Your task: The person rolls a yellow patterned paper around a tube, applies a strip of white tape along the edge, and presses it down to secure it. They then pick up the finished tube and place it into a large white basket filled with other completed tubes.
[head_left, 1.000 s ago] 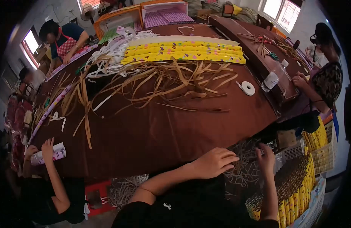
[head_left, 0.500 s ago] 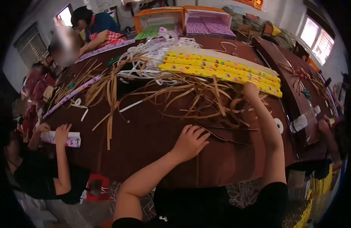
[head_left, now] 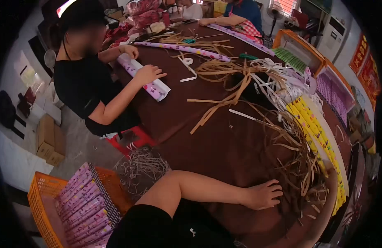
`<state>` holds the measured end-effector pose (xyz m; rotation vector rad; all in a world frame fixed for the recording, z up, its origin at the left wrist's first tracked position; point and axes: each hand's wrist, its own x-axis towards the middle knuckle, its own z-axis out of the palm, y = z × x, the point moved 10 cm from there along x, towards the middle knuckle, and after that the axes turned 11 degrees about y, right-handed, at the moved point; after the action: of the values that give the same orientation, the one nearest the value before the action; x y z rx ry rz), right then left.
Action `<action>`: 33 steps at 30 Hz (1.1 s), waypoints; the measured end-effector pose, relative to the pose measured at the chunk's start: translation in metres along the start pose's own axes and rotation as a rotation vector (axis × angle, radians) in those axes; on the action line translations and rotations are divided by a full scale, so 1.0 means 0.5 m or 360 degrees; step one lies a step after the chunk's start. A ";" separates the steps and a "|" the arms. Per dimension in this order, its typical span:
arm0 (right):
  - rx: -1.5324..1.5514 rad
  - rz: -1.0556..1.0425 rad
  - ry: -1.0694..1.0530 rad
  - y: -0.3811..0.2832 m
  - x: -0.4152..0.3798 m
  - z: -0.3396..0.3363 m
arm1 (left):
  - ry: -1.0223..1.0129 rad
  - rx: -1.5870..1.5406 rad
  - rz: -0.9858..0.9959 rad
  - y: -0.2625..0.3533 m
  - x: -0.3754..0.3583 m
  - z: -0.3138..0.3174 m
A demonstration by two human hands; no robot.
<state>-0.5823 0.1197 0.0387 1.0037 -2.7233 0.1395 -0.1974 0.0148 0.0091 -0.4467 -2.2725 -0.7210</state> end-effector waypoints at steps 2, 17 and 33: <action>0.0011 -0.0149 0.0012 -0.002 0.006 0.001 | 0.0031 -0.0078 0.0037 0.010 0.002 -0.011; 0.0316 -0.0065 -0.0196 0.027 0.029 -0.046 | 0.0284 -0.0139 0.0188 0.031 0.010 -0.050; -0.0233 -0.0363 0.1383 -0.101 -0.349 -0.408 | 0.0299 0.0102 0.0112 0.061 0.041 -0.138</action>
<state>-0.3828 0.2256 0.1927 0.9145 -1.7990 0.2586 -0.1605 -0.0011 0.0764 -0.4088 -2.0869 -0.6257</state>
